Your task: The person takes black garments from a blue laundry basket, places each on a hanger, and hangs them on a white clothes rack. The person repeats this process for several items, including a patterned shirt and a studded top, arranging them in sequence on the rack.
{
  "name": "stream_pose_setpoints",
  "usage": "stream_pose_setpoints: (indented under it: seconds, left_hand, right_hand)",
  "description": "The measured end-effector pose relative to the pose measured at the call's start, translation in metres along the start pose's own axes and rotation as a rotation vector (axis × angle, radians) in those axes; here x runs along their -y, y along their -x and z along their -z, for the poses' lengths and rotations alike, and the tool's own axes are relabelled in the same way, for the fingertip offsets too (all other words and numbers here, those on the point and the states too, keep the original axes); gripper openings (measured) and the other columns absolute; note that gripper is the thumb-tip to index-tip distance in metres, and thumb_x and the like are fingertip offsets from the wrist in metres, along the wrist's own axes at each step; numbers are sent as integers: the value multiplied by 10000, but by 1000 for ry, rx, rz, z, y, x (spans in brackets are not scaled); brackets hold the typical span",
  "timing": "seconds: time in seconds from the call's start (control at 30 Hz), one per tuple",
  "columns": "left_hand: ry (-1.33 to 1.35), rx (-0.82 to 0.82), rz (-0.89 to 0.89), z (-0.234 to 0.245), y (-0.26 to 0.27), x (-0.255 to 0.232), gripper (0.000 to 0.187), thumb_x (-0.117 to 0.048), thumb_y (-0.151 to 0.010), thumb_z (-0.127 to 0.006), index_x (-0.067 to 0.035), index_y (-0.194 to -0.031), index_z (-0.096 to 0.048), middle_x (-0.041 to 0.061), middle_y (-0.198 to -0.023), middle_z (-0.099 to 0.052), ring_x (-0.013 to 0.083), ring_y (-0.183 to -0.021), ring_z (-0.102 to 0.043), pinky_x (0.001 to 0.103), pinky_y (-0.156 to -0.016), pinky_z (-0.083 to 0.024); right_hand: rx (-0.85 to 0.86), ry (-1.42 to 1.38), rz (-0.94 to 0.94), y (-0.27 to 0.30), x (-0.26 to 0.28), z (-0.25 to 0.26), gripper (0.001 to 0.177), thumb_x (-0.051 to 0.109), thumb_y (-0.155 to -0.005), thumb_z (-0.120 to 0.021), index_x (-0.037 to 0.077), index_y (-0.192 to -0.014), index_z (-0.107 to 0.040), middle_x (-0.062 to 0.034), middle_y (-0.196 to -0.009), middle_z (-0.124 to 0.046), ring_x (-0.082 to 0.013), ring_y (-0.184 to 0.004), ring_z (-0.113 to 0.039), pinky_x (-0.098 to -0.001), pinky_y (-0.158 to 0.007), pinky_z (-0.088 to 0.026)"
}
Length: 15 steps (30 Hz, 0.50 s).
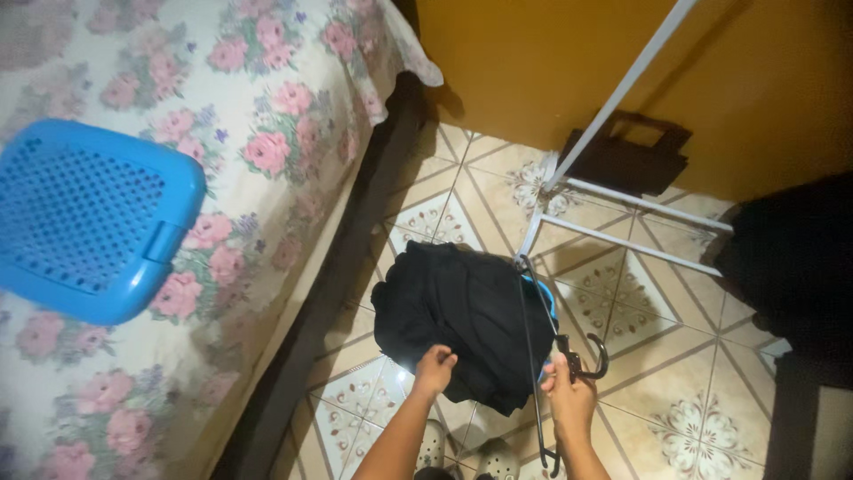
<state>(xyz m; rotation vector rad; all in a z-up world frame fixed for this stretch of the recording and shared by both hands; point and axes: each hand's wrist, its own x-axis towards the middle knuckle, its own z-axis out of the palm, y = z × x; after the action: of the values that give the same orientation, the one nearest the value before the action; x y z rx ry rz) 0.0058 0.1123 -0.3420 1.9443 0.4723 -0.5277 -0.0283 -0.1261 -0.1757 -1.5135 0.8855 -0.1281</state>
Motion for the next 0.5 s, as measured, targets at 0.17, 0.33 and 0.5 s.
stream_pose_setpoints:
  seconds: [0.17, 0.33, 0.5]
  left_hand:
    - [-46, -21, -38, -25, -46, 7, 488, -281, -863, -769, -153, -1319, -651, 195, -1501, -430, 330, -1391, -444, 376, -1142, -387]
    - [-42, 43, 127, -39, -76, 21, 583, -299, -894, -778, -172, -1430, -587, 265, -1650, -155, 366, -1497, -291, 385, -1211, -306]
    - [104, -105, -18, -42, -74, 29, 448, -214, -844, -794, -66, -1244, -659, 177, -1434, -593, 321, -1342, -563, 379, -1130, -425]
  right_hand:
    - [34, 170, 11, -20, -28, -19, 295, 298, -1014, -606, 20, -966, -691, -70, -773, -695, -114, -580, -589, -284, -533, -478]
    - [27, 199, -23, -38, -45, -32, 272, 291, -1007, -589, 48, -1025, -710, -46, -803, -716, -111, -582, -607, -287, -533, -494]
    - [40, 324, -97, -50, -55, -32, 376, 315, -1084, -607, -29, -1033, -749, -156, -752, -684, -161, -599, -578, -312, -569, -456]
